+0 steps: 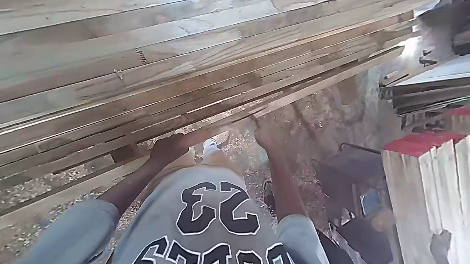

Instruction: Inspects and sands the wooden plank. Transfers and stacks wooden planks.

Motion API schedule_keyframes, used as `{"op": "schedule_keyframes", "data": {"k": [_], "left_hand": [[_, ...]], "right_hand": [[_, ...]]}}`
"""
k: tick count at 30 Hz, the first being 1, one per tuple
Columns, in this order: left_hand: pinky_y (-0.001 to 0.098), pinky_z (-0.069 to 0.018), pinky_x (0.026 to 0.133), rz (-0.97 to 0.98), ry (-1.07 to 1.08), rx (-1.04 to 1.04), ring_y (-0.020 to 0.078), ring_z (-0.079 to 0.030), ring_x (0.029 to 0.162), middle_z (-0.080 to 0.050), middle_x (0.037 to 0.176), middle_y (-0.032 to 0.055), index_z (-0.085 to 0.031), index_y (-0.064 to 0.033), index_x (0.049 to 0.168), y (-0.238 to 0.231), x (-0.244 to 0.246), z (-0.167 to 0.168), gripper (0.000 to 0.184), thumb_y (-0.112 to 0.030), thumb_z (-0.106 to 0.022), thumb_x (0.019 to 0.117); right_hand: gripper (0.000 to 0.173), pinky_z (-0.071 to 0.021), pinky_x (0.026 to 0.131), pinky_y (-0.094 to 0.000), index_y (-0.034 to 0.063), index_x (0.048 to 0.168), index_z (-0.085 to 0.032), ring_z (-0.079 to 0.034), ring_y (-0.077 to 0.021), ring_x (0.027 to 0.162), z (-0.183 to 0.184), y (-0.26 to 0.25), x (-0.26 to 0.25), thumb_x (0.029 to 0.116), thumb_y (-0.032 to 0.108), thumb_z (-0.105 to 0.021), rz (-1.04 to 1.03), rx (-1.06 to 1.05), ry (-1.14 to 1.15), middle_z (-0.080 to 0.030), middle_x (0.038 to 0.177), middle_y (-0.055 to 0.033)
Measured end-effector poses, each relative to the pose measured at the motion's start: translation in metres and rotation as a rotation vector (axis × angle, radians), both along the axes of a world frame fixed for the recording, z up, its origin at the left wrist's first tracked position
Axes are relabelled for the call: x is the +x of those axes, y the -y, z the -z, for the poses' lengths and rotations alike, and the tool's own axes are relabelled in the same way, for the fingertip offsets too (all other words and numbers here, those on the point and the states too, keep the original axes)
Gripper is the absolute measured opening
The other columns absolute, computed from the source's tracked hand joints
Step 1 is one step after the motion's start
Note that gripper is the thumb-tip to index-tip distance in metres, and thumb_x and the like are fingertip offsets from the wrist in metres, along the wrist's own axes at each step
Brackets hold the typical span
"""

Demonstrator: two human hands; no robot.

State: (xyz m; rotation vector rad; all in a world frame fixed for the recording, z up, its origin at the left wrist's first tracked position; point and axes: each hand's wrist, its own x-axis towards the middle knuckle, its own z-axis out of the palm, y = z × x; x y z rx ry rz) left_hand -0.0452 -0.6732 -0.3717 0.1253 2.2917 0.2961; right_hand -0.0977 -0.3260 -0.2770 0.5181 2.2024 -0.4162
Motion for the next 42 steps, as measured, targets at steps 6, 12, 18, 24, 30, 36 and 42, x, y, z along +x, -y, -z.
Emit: {"op": "schedule_keyframes", "data": {"k": [6, 12, 18, 24, 30, 36, 42], "left_hand": [[0.0652, -0.0494, 0.098, 0.04, 0.078, 0.131, 0.0404, -0.066, 0.116, -0.07, 0.12, 0.0208, -0.064, -0.008, 0.132, 0.016, -0.024, 0.011, 0.064, -0.056, -0.065, 0.0901], [0.0636, -0.0489, 0.1, 0.125, 0.212, 0.19, 0.0396, -0.064, 0.118, -0.067, 0.124, 0.0226, -0.059, -0.0067, 0.138, 0.02, -0.04, 0.016, 0.081, -0.066, -0.073, 0.0839], [0.0593, -0.056, 0.088, 0.011, 0.279, 0.262, 0.0345, -0.071, 0.098, -0.07, 0.112, 0.0207, -0.063, -0.0073, 0.133, 0.024, -0.038, 0.02, 0.065, -0.049, -0.078, 0.0854], [0.0665, -0.0495, 0.096, 0.121, 0.124, 0.088, 0.0437, -0.064, 0.117, -0.068, 0.121, 0.0246, -0.059, -0.0053, 0.136, 0.015, -0.023, 0.007, 0.069, -0.053, -0.07, 0.0873], [0.0663, -0.0504, 0.095, 0.089, 0.133, 0.072, 0.0434, -0.065, 0.117, -0.067, 0.123, 0.0233, -0.055, -0.0068, 0.139, 0.011, -0.018, 0.0, 0.066, -0.049, -0.068, 0.0895], [0.0656, -0.0506, 0.095, 0.1, 0.119, 0.058, 0.0424, -0.065, 0.117, -0.068, 0.123, 0.0223, -0.056, -0.0057, 0.137, 0.012, -0.015, 0.001, 0.066, -0.05, -0.067, 0.09], [0.0645, -0.0485, 0.101, 0.109, 0.155, 0.146, 0.0411, -0.062, 0.121, -0.066, 0.126, 0.0229, -0.06, -0.0063, 0.136, 0.021, -0.029, 0.014, 0.067, -0.051, -0.073, 0.0868]], "right_hand": [[0.039, -0.0474, 0.107, -0.0514, 0.002, 0.14, -0.058, -0.064, -0.0355, 0.121, -0.003, -0.021, 0.028, 0.1102, 0.021, -0.042, 0.196, 0.012, -0.24, -0.066, 0.129, -0.0237], [0.047, -0.0551, 0.099, -0.0493, 0.0157, 0.153, -0.049, -0.064, -0.0412, 0.115, 0.081, -0.02, 0.043, 0.1064, 0.014, -0.048, 0.189, 0.062, -0.58, -0.049, 0.143, -0.0315], [0.051, -0.053, 0.101, -0.0513, 0.0155, 0.153, -0.048, -0.061, -0.0417, 0.123, 0.02, -0.015, 0.04, 0.1027, 0.013, -0.051, 0.095, 0.244, -0.129, -0.043, 0.151, -0.0306], [0.037, -0.0485, 0.1, -0.0636, 0.0029, 0.134, -0.063, -0.063, -0.0448, 0.12, 0.003, -0.018, -0.01, 0.1045, 0.024, -0.054, 0.187, 0.16, -0.232, -0.066, 0.126, -0.0275], [0.037, -0.0591, 0.084, -0.0506, 0.0019, 0.133, -0.062, -0.072, -0.0332, 0.093, 0.014, 0.063, 0.027, 0.1004, 0.017, -0.059, 0.376, -0.068, -0.189, -0.07, 0.113, -0.0236], [0.035, -0.0499, 0.104, -0.0511, 0.0071, 0.131, -0.066, -0.061, -0.0342, 0.124, 0.019, 0.155, 0.067, 0.1008, 0.02, -0.054, 0.227, -0.054, -0.095, -0.061, 0.133, -0.0219], [0.04, -0.0506, 0.103, -0.0544, 0.0093, 0.141, -0.061, -0.065, -0.0346, 0.119, 0.004, 0.105, 0.087, 0.1037, 0.022, -0.051, 0.195, -0.09, -0.112, -0.066, 0.13, -0.0203]]}}
